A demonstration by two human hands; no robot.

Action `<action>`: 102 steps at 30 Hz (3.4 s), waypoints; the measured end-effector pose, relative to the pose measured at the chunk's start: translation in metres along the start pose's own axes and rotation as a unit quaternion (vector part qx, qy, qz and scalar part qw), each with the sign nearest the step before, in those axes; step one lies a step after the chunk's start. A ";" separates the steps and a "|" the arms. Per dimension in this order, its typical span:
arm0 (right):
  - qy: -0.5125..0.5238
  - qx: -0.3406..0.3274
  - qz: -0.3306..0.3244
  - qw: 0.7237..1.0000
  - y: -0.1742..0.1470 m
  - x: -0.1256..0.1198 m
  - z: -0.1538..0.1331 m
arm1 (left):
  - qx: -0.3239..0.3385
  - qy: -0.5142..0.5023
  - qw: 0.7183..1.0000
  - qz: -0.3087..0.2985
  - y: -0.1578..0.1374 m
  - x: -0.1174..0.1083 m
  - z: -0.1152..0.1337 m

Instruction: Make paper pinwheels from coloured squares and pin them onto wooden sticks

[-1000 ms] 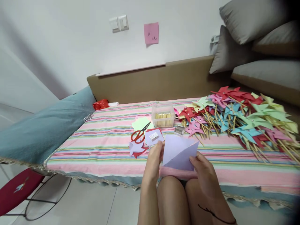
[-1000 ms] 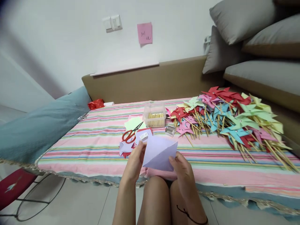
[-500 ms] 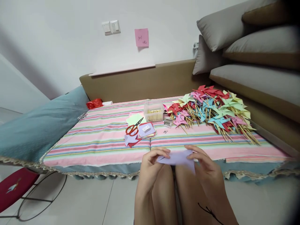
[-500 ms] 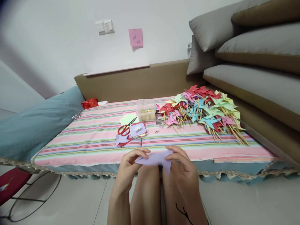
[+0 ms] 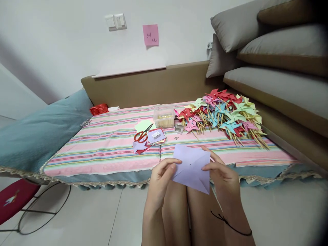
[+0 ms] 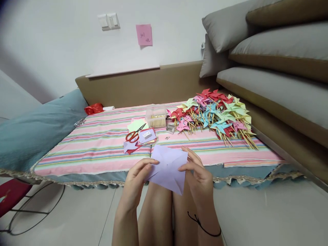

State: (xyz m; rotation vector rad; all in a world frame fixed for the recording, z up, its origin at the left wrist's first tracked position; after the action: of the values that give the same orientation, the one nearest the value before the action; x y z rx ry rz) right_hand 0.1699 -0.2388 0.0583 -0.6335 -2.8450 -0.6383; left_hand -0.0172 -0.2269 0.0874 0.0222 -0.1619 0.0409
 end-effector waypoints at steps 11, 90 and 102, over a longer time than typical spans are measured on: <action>0.022 0.152 0.010 0.988 -0.007 0.003 0.012 | 0.000 0.037 0.999 0.003 0.004 -0.005 -0.017; -0.002 0.276 0.000 0.961 -0.019 0.035 0.022 | -0.027 -0.039 0.997 0.066 0.008 -0.008 -0.022; -0.011 0.284 -0.025 0.958 -0.019 0.034 0.024 | -0.004 -0.078 0.994 0.071 0.010 -0.014 -0.029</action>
State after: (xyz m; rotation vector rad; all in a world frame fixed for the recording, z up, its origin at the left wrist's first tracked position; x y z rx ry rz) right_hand 0.1295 -0.2314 0.0378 -0.4662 -2.8576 0.1933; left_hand -0.0266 -0.2164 0.0569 0.0058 -0.3206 0.1805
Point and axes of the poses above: each hand's wrist, its own y-axis towards the middle knuckle, its own x-axis out of the palm, z = x × y, the point moved 4 cm from there along y, towards the middle knuckle, and after that the axes turned 9 degrees about z, right-handed, at the moved point
